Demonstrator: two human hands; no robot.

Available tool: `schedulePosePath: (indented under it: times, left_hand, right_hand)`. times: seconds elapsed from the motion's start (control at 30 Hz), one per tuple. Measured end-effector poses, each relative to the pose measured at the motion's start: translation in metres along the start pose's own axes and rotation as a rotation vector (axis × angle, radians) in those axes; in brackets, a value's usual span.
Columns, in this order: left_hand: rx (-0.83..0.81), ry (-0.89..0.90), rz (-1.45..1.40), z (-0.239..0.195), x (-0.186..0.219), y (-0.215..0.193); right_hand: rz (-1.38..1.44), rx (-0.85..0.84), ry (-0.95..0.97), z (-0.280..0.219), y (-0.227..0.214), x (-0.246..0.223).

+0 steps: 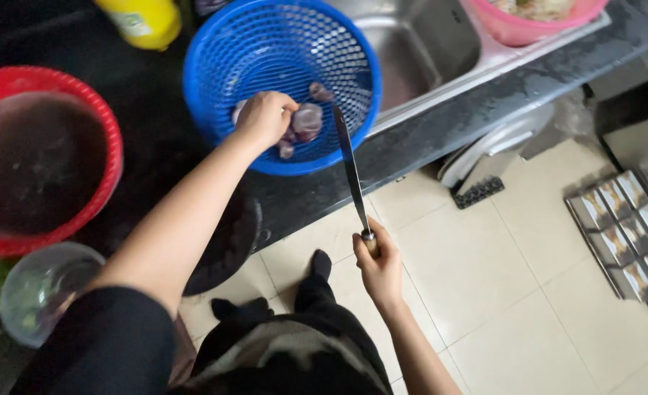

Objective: The recorder washes, cleans, and slices raw chicken gizzards.

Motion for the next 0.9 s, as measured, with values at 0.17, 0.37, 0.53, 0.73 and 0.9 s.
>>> schedulePosePath:
  times: [0.17,0.37,0.53,0.73,0.9]
  left_hand:
    - [-0.226,-0.141,0.119,0.037,-0.053,0.095]
    - [-0.257,-0.019,0.265,0.043,-0.071,0.118]
    - [-0.356,-0.066,0.306,0.036,-0.075,0.103]
    - [-0.175,0.029,0.258,0.019,-0.06,0.055]
    - [-0.108,-0.011,0.096,0.023,-0.051,0.059]
  right_hand:
    - [0.025,0.183,0.063,-0.008,-0.056,0.023]
    - [-0.045,0.292,0.183,-0.025,-0.092,0.052]
    - [-0.062,0.251,0.195,-0.018,-0.076,0.041]
    - [0.012,0.117,0.119,0.001,-0.027,0.019]
    - [0.097,0.035,0.117,0.016,0.002,-0.005]
Point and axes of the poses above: each hand's wrist, its own z-axis towards the middle knuckle, its own y-axis out of the palm, x = y × z, the point moved 10 cm from there along z, towards the middle knuckle, and after that the axes turned 10 degrees about x, right-handed, at the moved point
